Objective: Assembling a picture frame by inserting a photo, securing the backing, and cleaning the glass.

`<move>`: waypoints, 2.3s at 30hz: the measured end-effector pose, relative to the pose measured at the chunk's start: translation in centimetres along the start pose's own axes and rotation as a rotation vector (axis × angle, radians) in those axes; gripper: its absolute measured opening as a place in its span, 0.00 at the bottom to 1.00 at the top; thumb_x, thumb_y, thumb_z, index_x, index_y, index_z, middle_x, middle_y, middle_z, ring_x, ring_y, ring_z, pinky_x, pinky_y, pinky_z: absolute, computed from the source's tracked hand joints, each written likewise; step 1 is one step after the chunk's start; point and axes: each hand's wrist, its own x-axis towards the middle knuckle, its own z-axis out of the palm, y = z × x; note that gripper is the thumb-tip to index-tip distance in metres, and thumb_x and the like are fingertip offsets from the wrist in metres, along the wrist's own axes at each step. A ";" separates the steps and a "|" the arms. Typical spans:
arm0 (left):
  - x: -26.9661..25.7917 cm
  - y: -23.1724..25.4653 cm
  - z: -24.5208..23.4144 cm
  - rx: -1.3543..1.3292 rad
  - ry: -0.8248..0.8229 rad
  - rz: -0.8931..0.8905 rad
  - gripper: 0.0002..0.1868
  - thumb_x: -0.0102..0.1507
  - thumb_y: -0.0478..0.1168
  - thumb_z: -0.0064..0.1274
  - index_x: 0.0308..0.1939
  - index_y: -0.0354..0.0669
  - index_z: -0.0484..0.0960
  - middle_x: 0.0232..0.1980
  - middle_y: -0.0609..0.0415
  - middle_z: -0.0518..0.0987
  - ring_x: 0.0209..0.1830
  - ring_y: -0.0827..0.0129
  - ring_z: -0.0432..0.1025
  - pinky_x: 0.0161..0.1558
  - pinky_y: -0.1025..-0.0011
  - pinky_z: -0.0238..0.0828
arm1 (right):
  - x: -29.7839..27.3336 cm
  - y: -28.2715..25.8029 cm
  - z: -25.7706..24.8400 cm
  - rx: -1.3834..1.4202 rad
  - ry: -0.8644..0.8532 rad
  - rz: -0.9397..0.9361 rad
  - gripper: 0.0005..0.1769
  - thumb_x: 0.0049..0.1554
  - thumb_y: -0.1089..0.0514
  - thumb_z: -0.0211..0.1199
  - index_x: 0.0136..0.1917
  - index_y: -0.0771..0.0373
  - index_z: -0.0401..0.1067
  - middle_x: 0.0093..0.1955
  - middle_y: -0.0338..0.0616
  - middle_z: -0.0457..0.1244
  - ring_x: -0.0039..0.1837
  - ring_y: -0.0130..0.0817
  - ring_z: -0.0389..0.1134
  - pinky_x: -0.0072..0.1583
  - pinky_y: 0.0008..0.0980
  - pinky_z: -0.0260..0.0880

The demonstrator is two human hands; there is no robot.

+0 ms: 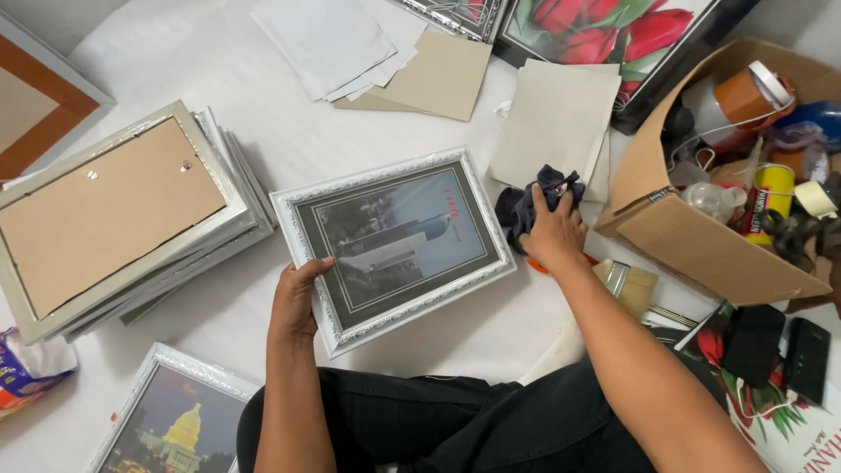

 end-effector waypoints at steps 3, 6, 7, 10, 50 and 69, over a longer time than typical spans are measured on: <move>0.3 -0.3 -0.1 -0.005 0.023 -0.018 0.11 0.49 0.32 0.66 0.30 0.40 0.77 0.19 0.51 0.73 0.18 0.65 0.73 0.25 0.68 0.74 | 2.8 1.5 3.1 -0.041 0.011 -0.008 0.41 0.58 0.55 0.61 0.82 0.49 0.51 0.77 0.66 0.45 0.74 0.69 0.52 0.68 0.61 0.53; 0.7 -0.8 0.1 -0.015 0.033 -0.038 0.11 0.49 0.32 0.65 0.29 0.40 0.77 0.19 0.52 0.73 0.18 0.66 0.73 0.25 0.68 0.74 | 3.6 1.2 3.8 -0.031 0.044 -0.010 0.33 0.59 0.59 0.56 0.77 0.49 0.61 0.71 0.63 0.52 0.68 0.66 0.59 0.64 0.55 0.56; 1.0 -0.9 0.4 -0.012 0.028 -0.047 0.11 0.49 0.32 0.65 0.29 0.41 0.77 0.19 0.52 0.73 0.18 0.67 0.73 0.25 0.69 0.73 | 3.4 1.0 3.3 0.005 0.053 0.008 0.32 0.57 0.63 0.55 0.75 0.51 0.64 0.68 0.64 0.53 0.65 0.65 0.63 0.62 0.52 0.56; 0.5 -0.2 1.4 0.023 0.054 -0.062 0.11 0.48 0.32 0.65 0.30 0.43 0.78 0.19 0.55 0.71 0.19 0.70 0.71 0.27 0.73 0.69 | 5.0 1.7 3.4 -0.014 0.090 0.060 0.24 0.60 0.58 0.52 0.68 0.44 0.71 0.63 0.55 0.58 0.64 0.60 0.64 0.63 0.56 0.56; 0.6 -1.2 1.9 -0.176 -0.144 -0.108 0.14 0.52 0.37 0.70 0.32 0.36 0.78 0.23 0.48 0.78 0.22 0.62 0.78 0.29 0.64 0.79 | -8.4 -7.6 9.1 0.309 0.537 -0.361 0.30 0.62 0.56 0.60 0.76 0.58 0.62 0.72 0.81 0.52 0.77 0.73 0.51 0.77 0.62 0.42; -1.8 0.1 1.8 -0.006 -0.292 0.031 0.13 0.52 0.40 0.69 0.29 0.34 0.81 0.24 0.51 0.73 0.26 0.68 0.69 0.33 0.63 0.74 | -4.2 -10.0 6.5 0.558 0.577 -0.577 0.28 0.60 0.63 0.56 0.73 0.65 0.64 0.68 0.70 0.56 0.74 0.69 0.54 0.76 0.56 0.47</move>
